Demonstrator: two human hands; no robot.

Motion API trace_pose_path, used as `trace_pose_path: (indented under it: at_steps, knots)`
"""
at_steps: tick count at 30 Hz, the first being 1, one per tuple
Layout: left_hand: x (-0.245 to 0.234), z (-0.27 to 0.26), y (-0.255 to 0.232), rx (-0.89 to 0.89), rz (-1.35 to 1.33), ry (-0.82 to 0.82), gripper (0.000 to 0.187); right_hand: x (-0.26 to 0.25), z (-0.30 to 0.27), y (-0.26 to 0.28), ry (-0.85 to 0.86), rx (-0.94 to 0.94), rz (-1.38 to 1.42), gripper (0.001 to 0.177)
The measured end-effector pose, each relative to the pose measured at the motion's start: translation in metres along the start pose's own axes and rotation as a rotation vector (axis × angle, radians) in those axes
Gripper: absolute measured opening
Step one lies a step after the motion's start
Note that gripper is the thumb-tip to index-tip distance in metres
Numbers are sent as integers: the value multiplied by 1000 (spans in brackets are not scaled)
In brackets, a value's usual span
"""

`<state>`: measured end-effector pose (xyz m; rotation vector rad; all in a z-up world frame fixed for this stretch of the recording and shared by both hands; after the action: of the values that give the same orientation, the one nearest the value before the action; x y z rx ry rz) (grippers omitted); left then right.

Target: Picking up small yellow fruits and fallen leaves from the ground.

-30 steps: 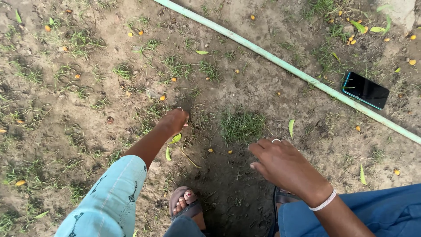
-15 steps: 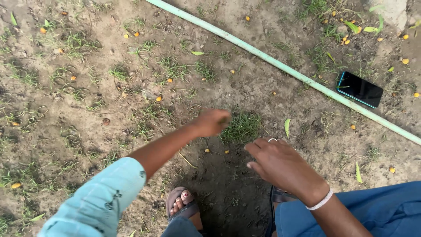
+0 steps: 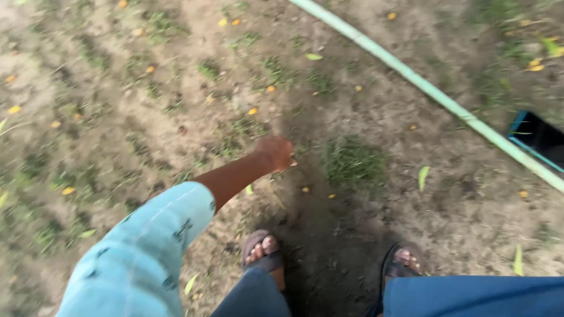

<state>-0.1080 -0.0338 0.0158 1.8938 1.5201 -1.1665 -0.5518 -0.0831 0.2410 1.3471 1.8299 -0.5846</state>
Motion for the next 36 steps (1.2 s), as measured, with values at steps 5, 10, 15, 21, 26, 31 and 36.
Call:
trace_pose_path:
  at_steps: [5,10,15,21,26,31,36]
  knots:
    - [4,-28,-1,-90,51,237,71,110,20,107,132,84,-24,59]
    - [23,-18,2,-154,-21,123,61,173,54,158,124,56,39,62]
    - [62,5,18,-109,-35,-19,30,144,43,199,166,13,85,56]
    - [62,2,16,-81,-15,28,17,127,43,213,-17,-76,129,53]
    - [66,-4,16,39,-363,93,16,131,44,213,107,-22,104,52]
    - [35,-34,49,96,-435,100,19,129,45,215,34,-80,131,50]
    - [44,-57,57,101,-323,90,16,121,38,226,55,-86,135,50]
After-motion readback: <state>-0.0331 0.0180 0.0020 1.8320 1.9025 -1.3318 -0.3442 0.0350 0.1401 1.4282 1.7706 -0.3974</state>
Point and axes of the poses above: each hand's wrist, its own z-axis towards the middle knuckle, its own x-axis out of the palm, y = z × x, the point moved 6 cm from there along z, towards the middle knuckle, and after that the axes turned 1 degree about -x, right-handed, at the moved point
